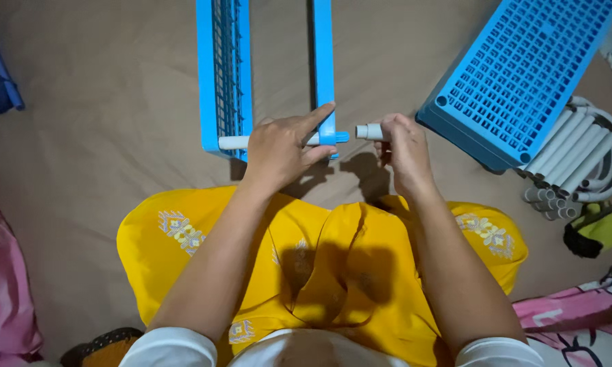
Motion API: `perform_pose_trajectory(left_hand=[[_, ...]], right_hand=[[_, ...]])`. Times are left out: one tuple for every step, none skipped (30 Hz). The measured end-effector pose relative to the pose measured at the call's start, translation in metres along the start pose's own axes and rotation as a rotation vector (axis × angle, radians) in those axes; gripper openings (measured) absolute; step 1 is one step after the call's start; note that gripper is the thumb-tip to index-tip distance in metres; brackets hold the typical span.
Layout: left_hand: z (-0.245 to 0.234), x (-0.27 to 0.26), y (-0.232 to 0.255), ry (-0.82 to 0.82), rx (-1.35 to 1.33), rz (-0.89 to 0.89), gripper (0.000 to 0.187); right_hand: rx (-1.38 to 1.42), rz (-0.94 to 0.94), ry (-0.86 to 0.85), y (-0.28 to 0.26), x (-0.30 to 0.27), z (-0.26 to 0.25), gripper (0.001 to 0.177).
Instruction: The person assembles a blue plastic rack by inserting white PVC pipes into the corner sockets of multiple grid panels. They connect the panels together and adjust the frame, then disassemble it and lay the panels flat on the floor.
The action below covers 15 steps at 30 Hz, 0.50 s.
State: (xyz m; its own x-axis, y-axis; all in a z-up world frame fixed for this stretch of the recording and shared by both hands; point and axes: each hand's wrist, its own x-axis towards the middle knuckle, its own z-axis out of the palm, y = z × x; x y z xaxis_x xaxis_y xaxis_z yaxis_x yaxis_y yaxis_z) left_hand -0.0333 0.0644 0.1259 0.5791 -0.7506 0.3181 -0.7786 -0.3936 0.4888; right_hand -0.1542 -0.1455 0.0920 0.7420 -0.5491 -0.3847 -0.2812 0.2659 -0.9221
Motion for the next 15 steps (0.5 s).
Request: perform_pose_trajectory(left_hand=[[0.001,0.0,0.001,0.013,-0.009,0.005,0.071],[0.002,0.0,0.002,0.025,-0.017,0.011,0.071],[0.001,0.0,0.003,0.037,-0.026,0.016,0.071],[-0.001,0.0,0.004,0.023,-0.018,0.017,0.071],[-0.003,0.001,0.006,0.009,-0.009,0.019,0.071],[-0.003,0.004,0.011,-0.009,-0.009,0.03,0.071],[-0.005,0.007,0.016,-0.01,0.0,0.005,0.069],[-0.005,0.01,0.02,-0.018,-0.001,-0.011,0.066],[-0.005,0.015,0.025,-0.026,-0.002,-0.026,0.063],[-0.003,0.019,0.034,0.025,0.044,0.021,0.059],[0.001,0.024,0.045,0.078,0.087,0.069,0.056],[0.007,0.029,0.056,0.136,0.132,0.115,0.052],[0.014,0.034,0.068,0.158,0.096,0.143,0.049],[0.022,0.037,0.08,0.185,0.064,0.167,0.046],[0.031,0.041,0.092,0.211,0.031,0.19,0.044]], right_hand=[[0.001,-0.015,-0.016,0.001,0.0,-0.002,0.019],[0.003,-0.03,-0.031,0.001,0.0,-0.003,0.019],[0.004,-0.044,-0.046,0.002,0.001,-0.002,0.02],[-0.092,-0.059,0.001,0.003,0.001,-0.002,0.019],[-0.189,-0.073,0.049,0.004,0.002,0.0,0.02],[-0.286,-0.084,0.11,0.004,-0.001,-0.004,0.021],[-0.3,-0.227,0.099,0.003,-0.001,-0.008,0.02],[-0.322,-0.365,0.102,0.002,0.0,-0.013,0.022],[-0.348,-0.502,0.103,0.0,-0.001,-0.023,0.026],[-0.364,-0.524,0.11,-0.002,-0.003,-0.037,0.027],[-0.38,-0.545,0.116,-0.005,-0.006,-0.052,0.029],[-0.395,-0.567,0.119,-0.009,-0.008,-0.068,0.031],[-0.38,-0.564,0.14,-0.012,-0.011,-0.088,0.031],[-0.364,-0.564,0.154,-0.015,-0.015,-0.109,0.031],[-0.348,-0.564,0.169,-0.017,-0.02,-0.13,0.032]])
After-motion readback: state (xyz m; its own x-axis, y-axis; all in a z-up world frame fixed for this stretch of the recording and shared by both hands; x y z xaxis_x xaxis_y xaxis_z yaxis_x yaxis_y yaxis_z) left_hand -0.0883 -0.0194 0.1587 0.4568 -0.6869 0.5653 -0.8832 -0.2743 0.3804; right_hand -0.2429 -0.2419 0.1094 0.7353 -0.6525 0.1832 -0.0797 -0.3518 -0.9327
